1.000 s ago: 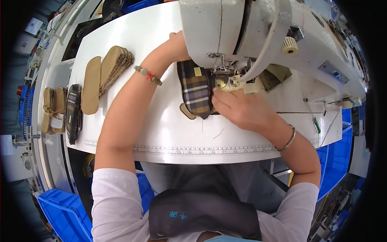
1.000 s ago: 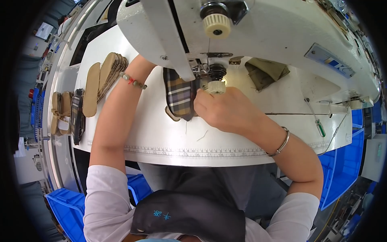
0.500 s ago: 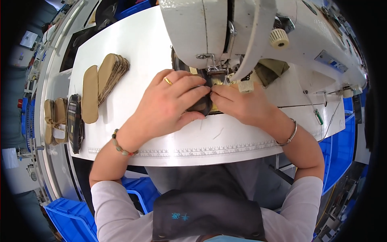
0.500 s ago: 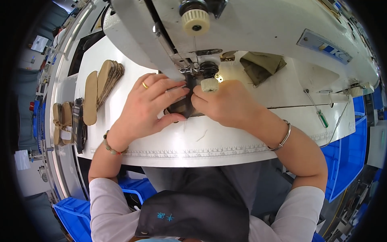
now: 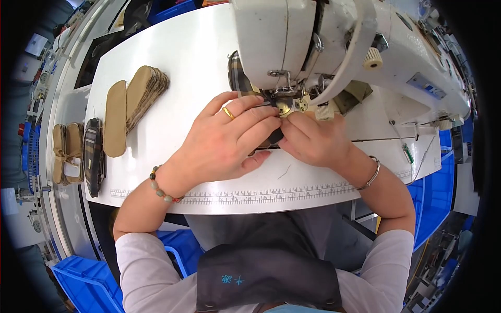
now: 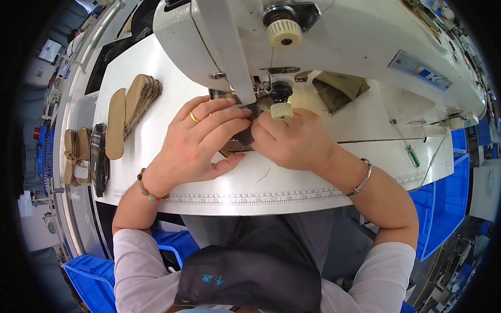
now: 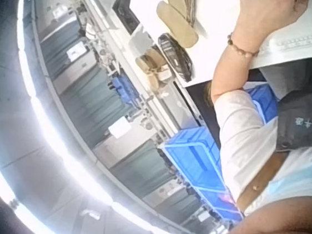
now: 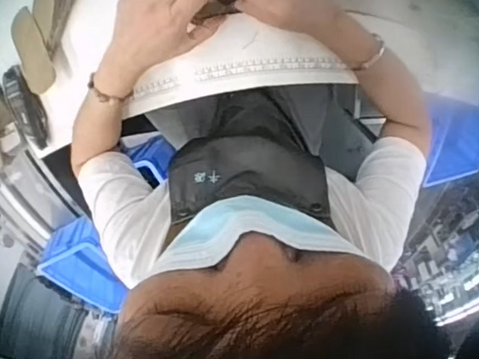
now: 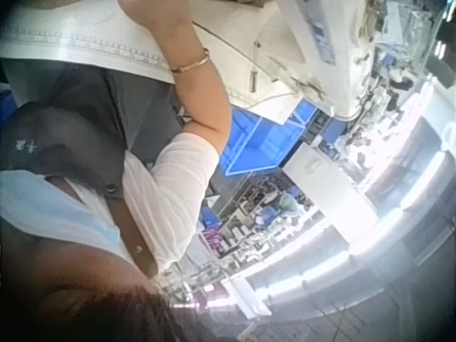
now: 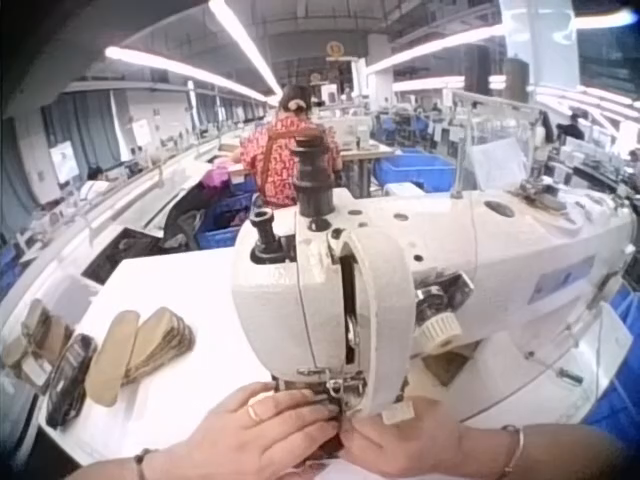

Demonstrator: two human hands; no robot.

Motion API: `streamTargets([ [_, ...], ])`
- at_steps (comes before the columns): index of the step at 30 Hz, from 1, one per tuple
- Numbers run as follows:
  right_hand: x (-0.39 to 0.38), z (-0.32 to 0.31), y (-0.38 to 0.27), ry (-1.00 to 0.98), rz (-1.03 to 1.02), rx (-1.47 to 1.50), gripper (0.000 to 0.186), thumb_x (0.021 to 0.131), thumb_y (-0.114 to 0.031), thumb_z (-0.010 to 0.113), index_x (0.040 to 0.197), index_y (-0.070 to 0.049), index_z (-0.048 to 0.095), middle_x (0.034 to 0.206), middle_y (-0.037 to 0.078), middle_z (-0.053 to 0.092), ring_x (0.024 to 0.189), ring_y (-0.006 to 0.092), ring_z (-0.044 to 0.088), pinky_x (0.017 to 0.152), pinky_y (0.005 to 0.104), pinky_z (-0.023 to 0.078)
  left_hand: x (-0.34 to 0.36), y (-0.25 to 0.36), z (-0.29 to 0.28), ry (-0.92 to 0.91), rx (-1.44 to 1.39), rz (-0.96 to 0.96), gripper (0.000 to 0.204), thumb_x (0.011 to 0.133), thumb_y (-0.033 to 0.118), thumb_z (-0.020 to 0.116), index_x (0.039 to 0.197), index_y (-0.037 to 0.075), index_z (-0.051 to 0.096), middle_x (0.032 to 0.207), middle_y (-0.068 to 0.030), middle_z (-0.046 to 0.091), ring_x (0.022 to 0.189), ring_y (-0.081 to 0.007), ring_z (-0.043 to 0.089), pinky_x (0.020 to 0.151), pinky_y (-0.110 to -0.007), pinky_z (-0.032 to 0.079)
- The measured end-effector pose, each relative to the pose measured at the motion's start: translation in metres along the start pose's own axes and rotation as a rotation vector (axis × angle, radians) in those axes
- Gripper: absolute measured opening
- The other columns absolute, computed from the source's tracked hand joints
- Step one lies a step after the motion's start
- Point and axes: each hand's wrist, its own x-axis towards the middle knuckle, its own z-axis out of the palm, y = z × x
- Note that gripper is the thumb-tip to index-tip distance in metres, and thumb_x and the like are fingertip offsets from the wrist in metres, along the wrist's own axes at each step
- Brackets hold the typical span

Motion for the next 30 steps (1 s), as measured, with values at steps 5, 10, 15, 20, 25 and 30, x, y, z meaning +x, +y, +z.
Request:
streamTargets([
  [5,-0.002,-0.001,-0.003,0.010,-0.008,0.013,0.012,0.073,-0.016,0.070,0.074,-0.010,0.060,0.074,-0.002,0.047,0.050,0.0090,0.048,0.042,0.0274,0.037,-0.002,-0.008,0.019,0.196,0.227,0.196,0.031,0.079,0.017,0.072,0.109,0.010,0.069,0.116,-0.0029,0.073,0.113,-0.0228,0.067,0.097,-0.040,0.054],
  [10,0.001,-0.003,-0.003,0.021,-0.048,-0.029,0.010,0.069,-0.014,0.067,0.072,-0.011,0.058,0.070,-0.002,0.045,0.050,0.0085,0.048,0.042,0.0267,0.036,-0.002,-0.013,0.032,0.220,0.124,0.175,0.027,0.078,0.014,0.069,0.104,0.010,0.070,0.107,-0.0032,0.074,0.103,-0.0215,0.070,0.090,-0.038,0.057],
  [15,-0.001,-0.001,-0.004,0.036,-0.009,-0.031,0.011,0.068,-0.016,0.067,0.071,-0.012,0.057,0.070,-0.002,0.045,0.051,0.0083,0.049,0.043,0.0262,0.036,0.004,-0.011,0.029,0.250,0.190,0.198,0.025,0.075,0.014,0.070,0.100,0.009,0.071,0.101,-0.0027,0.074,0.097,-0.0217,0.071,0.086,-0.037,0.059],
  [20,0.001,-0.002,-0.007,0.052,-0.008,-0.056,0.011,0.067,-0.017,0.067,0.070,-0.012,0.057,0.069,-0.002,0.045,0.053,0.0085,0.049,0.044,0.0258,0.038,0.001,-0.009,0.030,0.255,0.230,0.213,0.026,0.073,0.012,0.071,0.098,0.008,0.071,0.104,-0.0034,0.074,0.100,-0.0228,0.071,0.087,-0.037,0.060],
  [25,-0.004,-0.001,-0.008,0.005,-0.005,0.030,0.010,0.066,-0.015,0.065,0.070,-0.012,0.057,0.070,-0.002,0.046,0.056,0.0101,0.051,0.048,0.0260,0.040,0.000,-0.013,0.014,0.006,-0.147,0.062,0.028,0.075,0.014,0.077,0.101,0.006,0.072,0.113,-0.0060,0.072,0.104,-0.0262,0.070,0.090,-0.038,0.059],
  [30,-0.006,0.003,-0.011,0.001,-0.019,0.055,0.009,0.066,-0.014,0.065,0.070,-0.013,0.057,0.069,-0.002,0.046,0.055,0.0106,0.050,0.049,0.0260,0.041,-0.007,-0.023,0.013,-0.112,-0.379,-0.061,0.039,0.075,0.019,0.084,0.111,0.008,0.074,0.117,-0.0053,0.072,0.103,-0.0284,0.067,0.090,-0.039,0.057],
])
